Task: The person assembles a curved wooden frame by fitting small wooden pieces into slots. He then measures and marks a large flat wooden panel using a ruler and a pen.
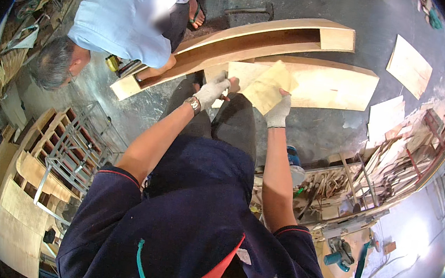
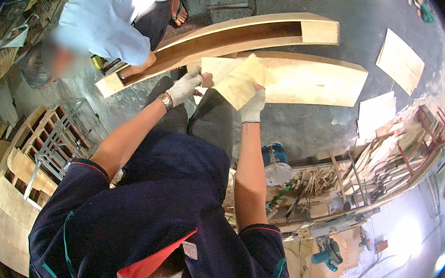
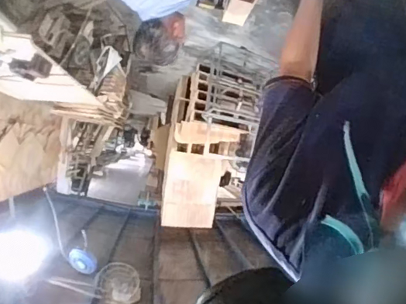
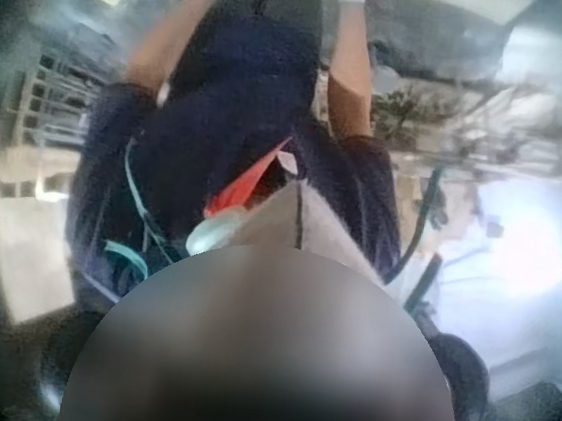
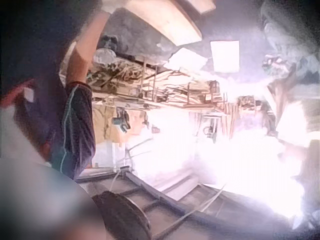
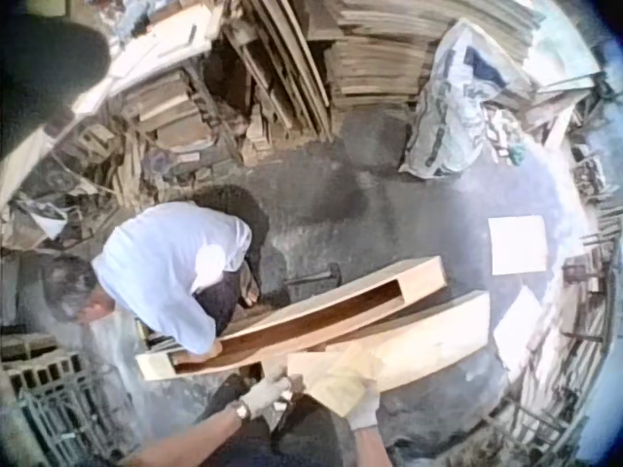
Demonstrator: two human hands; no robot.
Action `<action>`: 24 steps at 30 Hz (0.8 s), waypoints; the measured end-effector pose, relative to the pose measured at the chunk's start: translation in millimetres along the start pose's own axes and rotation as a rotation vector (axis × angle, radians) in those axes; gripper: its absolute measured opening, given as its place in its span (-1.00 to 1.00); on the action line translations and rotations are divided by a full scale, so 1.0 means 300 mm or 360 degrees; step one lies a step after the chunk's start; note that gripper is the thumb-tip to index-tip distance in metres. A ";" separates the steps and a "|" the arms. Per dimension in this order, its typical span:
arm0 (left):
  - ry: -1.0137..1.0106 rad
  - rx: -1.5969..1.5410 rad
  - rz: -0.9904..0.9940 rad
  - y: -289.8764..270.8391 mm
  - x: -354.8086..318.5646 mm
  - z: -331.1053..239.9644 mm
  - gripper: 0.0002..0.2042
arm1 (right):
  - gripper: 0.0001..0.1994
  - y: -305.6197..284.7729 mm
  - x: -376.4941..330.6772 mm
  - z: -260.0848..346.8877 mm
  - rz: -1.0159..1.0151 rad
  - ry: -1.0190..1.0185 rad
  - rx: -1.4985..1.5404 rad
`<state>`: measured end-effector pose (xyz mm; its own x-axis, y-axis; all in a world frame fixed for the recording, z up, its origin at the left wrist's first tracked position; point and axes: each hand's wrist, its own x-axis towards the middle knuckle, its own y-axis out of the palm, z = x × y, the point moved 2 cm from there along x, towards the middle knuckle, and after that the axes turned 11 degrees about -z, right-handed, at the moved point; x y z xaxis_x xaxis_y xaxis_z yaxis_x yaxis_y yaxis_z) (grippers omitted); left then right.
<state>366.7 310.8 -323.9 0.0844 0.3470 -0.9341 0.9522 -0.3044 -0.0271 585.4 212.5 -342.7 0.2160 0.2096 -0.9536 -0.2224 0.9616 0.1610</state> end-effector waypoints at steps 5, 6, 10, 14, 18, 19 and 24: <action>-0.0156 -0.0486 -0.0084 0.000 0.185 0.086 -0.58 | -0.53 0.006 0.166 -0.033 -0.0175 0.0099 -0.0320; -0.0145 -0.0653 -0.0128 0.002 0.217 0.107 -0.60 | -0.49 0.004 0.196 -0.025 -0.0117 0.0114 -0.0359; -0.0028 -0.0631 -0.0220 -0.105 0.349 0.193 -0.67 | -0.70 0.037 0.390 0.070 -0.0095 -0.0418 -0.0762; 0.0049 -0.0833 -0.0649 -0.231 0.433 0.288 -0.64 | -0.69 0.093 0.444 0.251 -0.0144 -0.1420 -0.3002; -0.0129 -0.0746 -0.0825 -0.355 0.486 0.359 -0.57 | -0.62 0.231 0.429 0.375 0.0237 -0.1268 -0.2212; -0.0280 -0.0722 -0.0847 -0.382 0.498 0.372 -0.61 | -0.61 0.279 0.428 0.387 0.0256 -0.1439 -0.2531; -0.0252 -0.0612 -0.1070 -0.474 0.546 0.406 -0.43 | -0.51 0.482 0.464 0.321 0.0902 -0.1750 -0.3479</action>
<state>209.5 302.9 -516.4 -0.5606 0.2085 -0.8014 0.8212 0.2641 -0.5058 674.9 397.6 -427.6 -0.1540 0.8907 -0.4278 -0.4346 -0.4499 -0.7802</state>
